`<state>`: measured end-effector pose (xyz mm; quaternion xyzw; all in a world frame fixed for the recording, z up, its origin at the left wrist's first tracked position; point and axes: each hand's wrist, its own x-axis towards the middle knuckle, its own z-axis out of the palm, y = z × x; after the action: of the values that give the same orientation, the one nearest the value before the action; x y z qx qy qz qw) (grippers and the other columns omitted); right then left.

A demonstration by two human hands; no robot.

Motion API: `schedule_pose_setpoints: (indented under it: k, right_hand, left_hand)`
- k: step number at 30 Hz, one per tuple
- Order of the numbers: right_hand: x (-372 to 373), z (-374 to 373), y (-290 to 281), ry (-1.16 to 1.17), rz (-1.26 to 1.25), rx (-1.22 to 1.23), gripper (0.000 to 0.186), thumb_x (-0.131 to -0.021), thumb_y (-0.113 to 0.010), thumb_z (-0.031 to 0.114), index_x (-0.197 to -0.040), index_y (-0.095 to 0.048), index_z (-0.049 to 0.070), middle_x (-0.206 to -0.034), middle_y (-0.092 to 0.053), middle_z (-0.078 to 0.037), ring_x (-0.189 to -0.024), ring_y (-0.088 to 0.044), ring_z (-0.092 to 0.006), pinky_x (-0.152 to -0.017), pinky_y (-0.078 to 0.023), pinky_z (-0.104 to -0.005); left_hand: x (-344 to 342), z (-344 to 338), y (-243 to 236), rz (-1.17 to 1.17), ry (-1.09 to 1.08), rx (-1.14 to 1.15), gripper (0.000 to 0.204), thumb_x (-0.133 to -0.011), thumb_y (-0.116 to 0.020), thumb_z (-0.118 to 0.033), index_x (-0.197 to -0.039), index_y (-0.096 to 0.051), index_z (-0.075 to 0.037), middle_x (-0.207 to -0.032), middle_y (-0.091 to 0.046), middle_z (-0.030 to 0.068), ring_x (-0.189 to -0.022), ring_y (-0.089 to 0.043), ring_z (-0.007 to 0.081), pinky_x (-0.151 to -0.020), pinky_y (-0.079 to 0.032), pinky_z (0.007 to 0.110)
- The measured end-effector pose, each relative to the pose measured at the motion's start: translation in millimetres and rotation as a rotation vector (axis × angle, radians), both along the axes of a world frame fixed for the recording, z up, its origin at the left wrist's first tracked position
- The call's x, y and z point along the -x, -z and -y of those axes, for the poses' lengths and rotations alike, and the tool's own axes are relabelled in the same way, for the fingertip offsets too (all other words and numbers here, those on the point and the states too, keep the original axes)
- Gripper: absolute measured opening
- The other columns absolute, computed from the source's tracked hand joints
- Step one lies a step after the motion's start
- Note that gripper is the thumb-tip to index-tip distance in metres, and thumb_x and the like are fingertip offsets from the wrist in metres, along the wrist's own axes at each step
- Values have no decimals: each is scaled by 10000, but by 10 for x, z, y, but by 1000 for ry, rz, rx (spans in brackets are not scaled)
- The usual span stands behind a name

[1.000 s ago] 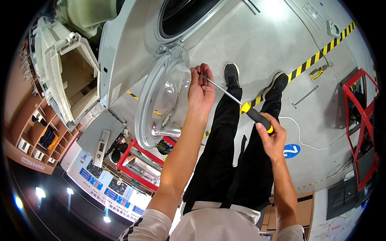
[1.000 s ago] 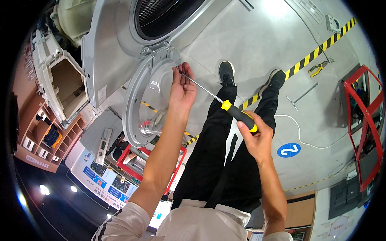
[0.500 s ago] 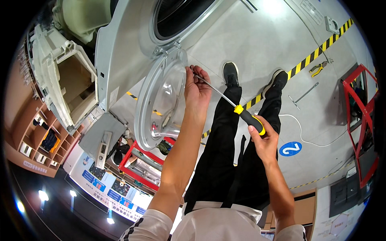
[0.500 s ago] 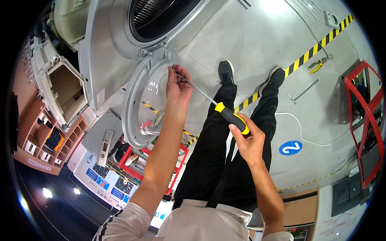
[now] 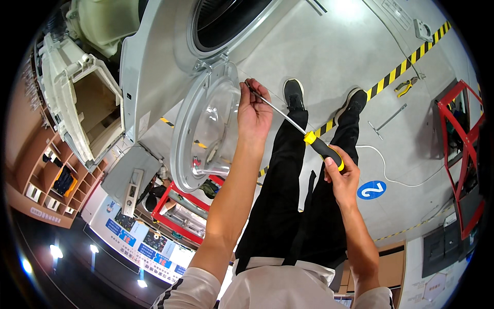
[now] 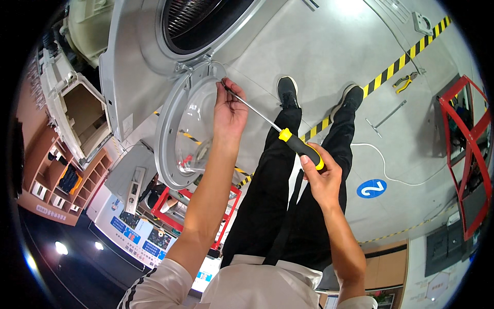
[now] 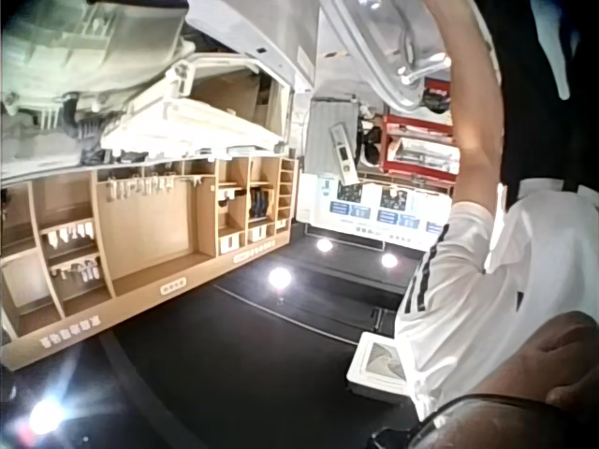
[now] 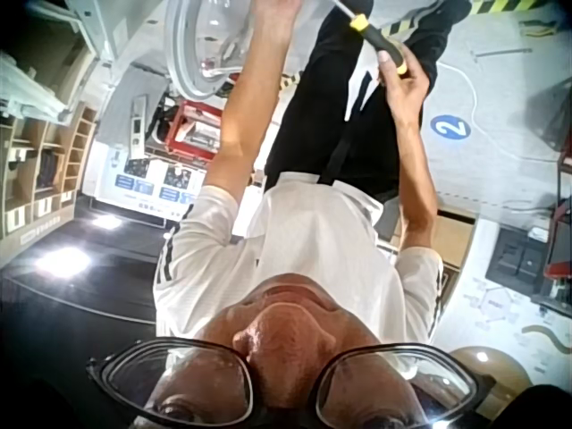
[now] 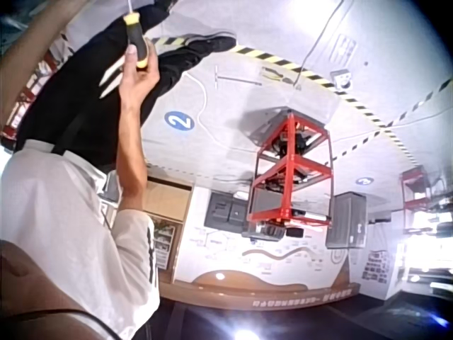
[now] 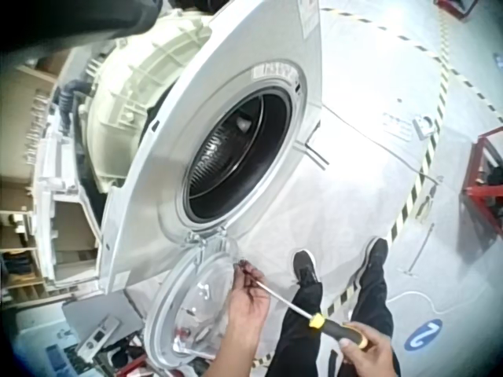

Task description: The person attaches a circular glass door to a washing machine by aligning the hinge with the frame and securing it with screws using a screwdriver.

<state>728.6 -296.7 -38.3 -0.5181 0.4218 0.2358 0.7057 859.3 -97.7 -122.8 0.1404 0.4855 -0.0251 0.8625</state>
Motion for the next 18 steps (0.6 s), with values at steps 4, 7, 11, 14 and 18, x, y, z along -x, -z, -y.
schedule_pose_setpoints:
  k: [4, 7, 11, 14, 18]
  right_hand:
    - [-6, 23, -15, 8, -17, -7, 323, -829, -664, 137, -1106, -583, -9, -736, -555, -15, -538, -478, -50, -477, -406, -179]
    - [-15, 39, -21, 5, -10, 1, 322, -829, -666, 141, -1105, -585, -5, -735, -552, -14, -539, -477, -48, -478, -405, -179]
    - [-33, 52, -24, -9, -7, 16, 322, -827, -669, 146, -1103, -588, -1, -736, -552, -9, -544, -476, -46, -480, -405, -180]
    - [-33, 58, -36, -15, -16, 17, 324, -826, -671, 149, -1102, -589, 1, -746, -557, -9, -554, -480, -46, -485, -408, -179]
    - [-46, 32, -51, -15, -28, 41, 327, -822, -673, 127, -1111, -586, 1, -761, -561, -11, -582, -496, -47, -500, -420, -180]
  left_hand:
    - [6, -3, 1, 29, 77, -74, 152, -895, -556, -170, -909, -570, -19, -912, -626, 65, -845, -610, 152, -791, -529, 288]
    - [-16, 11, -1, 38, 66, -64, 154, -894, -558, -176, -908, -573, -24, -924, -628, 64, -850, -610, 150, -787, -531, 285]
    - [-36, 13, 10, 50, 59, -36, 159, -898, -551, -179, -919, -568, -22, -936, -627, 67, -863, -610, 153, -795, -532, 281]
    - [-34, 22, 12, 55, 67, -33, 172, -901, -546, -185, -938, -557, -18, -949, -623, 70, -875, -611, 156, -811, -532, 286]
    - [-55, 37, -3, 20, 67, -39, 193, -913, -526, -195, -967, -534, -9, -986, -614, 77, -910, -609, 166, -842, -530, 303]
